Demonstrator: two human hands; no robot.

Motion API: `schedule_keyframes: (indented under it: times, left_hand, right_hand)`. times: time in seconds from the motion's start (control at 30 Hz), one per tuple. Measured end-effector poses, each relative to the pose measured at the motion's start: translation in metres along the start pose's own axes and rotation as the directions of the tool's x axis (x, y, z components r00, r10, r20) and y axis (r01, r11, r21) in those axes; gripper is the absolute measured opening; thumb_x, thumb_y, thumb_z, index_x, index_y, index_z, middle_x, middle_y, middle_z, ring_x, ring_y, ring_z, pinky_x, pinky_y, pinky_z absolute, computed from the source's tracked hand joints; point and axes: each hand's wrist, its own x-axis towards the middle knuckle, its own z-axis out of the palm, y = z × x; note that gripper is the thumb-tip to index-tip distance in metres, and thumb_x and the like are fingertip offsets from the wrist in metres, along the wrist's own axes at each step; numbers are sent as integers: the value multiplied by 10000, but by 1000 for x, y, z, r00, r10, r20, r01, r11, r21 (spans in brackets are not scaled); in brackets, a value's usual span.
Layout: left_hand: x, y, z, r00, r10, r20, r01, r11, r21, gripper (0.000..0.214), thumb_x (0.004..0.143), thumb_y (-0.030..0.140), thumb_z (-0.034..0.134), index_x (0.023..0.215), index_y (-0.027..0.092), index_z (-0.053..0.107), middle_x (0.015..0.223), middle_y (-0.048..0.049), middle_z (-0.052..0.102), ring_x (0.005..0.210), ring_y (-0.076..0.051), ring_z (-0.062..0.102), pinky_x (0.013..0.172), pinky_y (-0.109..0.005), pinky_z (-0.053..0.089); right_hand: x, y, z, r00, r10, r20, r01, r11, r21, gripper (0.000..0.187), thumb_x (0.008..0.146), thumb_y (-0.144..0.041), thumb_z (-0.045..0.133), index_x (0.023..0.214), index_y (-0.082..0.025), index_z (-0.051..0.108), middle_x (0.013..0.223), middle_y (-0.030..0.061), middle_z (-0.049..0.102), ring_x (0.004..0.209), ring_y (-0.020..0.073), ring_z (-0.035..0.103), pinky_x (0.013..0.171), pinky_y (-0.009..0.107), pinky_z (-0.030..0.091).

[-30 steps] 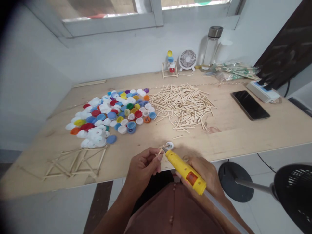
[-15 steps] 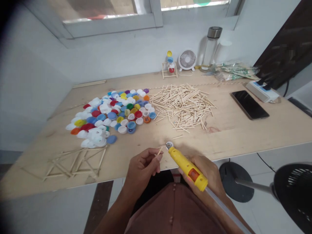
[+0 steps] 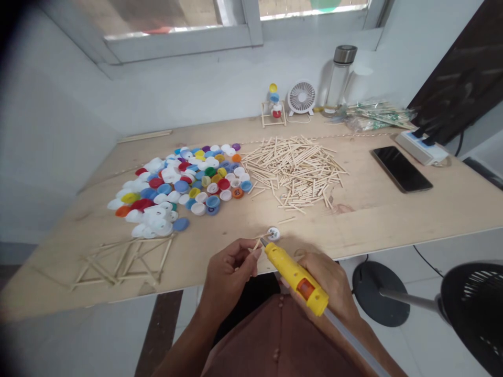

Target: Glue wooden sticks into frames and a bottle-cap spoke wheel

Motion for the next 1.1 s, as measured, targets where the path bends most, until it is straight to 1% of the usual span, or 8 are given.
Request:
schedule_keyframes:
  times: [0.23, 0.33, 0.5, 0.67, 0.77, 0.83, 0.97, 1.1]
  left_hand:
    - [2, 3, 1, 997, -75, 17, 77, 989, -123, 179, 780, 346, 600, 802, 171, 633, 447, 65, 503, 411, -77, 415, 431, -186, 317]
    - [2, 4, 1, 992, -118, 34, 122, 979, -163, 192, 766, 352, 616, 808, 165, 623, 435, 64, 509, 393, -72, 402, 415, -184, 308]
    - [2, 8, 1, 985, -167, 50, 174, 961, -216, 239, 744, 389, 639, 805, 160, 618, 420, 66, 507, 377, -65, 384, 396, -177, 298]
    - [2, 12, 0, 979, -190, 78, 204, 942, -265, 291, 718, 431, 671, 769, 151, 611, 411, 56, 509, 370, -58, 378, 387, -174, 284]
    - [1, 12, 0, 974, -205, 91, 223, 932, -287, 304, 718, 437, 671, 777, 146, 608, 409, 50, 514, 369, -58, 379, 386, -173, 284]
    - [1, 11, -1, 973, -206, 106, 228, 929, -292, 302, 723, 435, 668, 781, 146, 603, 414, 47, 525, 370, -57, 386, 389, -172, 286]
    - [1, 10, -1, 972, -200, 124, 230, 920, -318, 300, 724, 432, 671, 790, 150, 592, 437, 40, 553, 380, -59, 398, 402, -176, 301]
    - [2, 11, -1, 968, -207, 142, 245, 900, -360, 312, 717, 440, 681, 807, 154, 593, 448, 38, 565, 390, -67, 415, 416, -181, 321]
  right_hand:
    - [0, -1, -2, 998, 24, -51, -26, 998, -50, 236, 824, -346, 591, 646, -217, 505, 522, -41, 526, 415, 101, 481, 399, 231, 361]
    - [-1, 1, -1, 998, 38, -40, -41, 997, -64, 216, 825, -340, 585, 661, -216, 519, 539, -37, 548, 435, 109, 503, 417, 234, 377]
    - [-4, 9, 0, 1000, 15, 9, -14, 994, -109, 225, 828, -351, 581, 667, -216, 500, 549, -33, 547, 466, 115, 513, 443, 234, 379]
    - [-4, 10, -5, 982, 190, -8, -189, 972, -143, 268, 846, -419, 556, 673, -221, 506, 545, -39, 529, 456, 114, 494, 448, 235, 373]
    - [-2, 11, -13, 957, 284, -68, -291, 939, -180, 274, 839, -454, 552, 687, -230, 511, 528, -44, 526, 438, 119, 488, 429, 238, 352]
    - [-1, 17, -20, 944, 310, -112, -327, 921, -210, 235, 838, -443, 548, 732, -235, 525, 562, -41, 553, 469, 127, 521, 444, 238, 364]
    - [0, 42, -40, 952, 257, -168, -294, 922, -251, 186, 849, -413, 535, 884, -231, 547, 746, -2, 632, 618, 154, 604, 555, 248, 437]
    - [1, 69, -62, 949, 224, -222, -296, 872, -389, 246, 852, -459, 527, 899, -218, 543, 741, 15, 613, 585, 158, 576, 540, 261, 414]
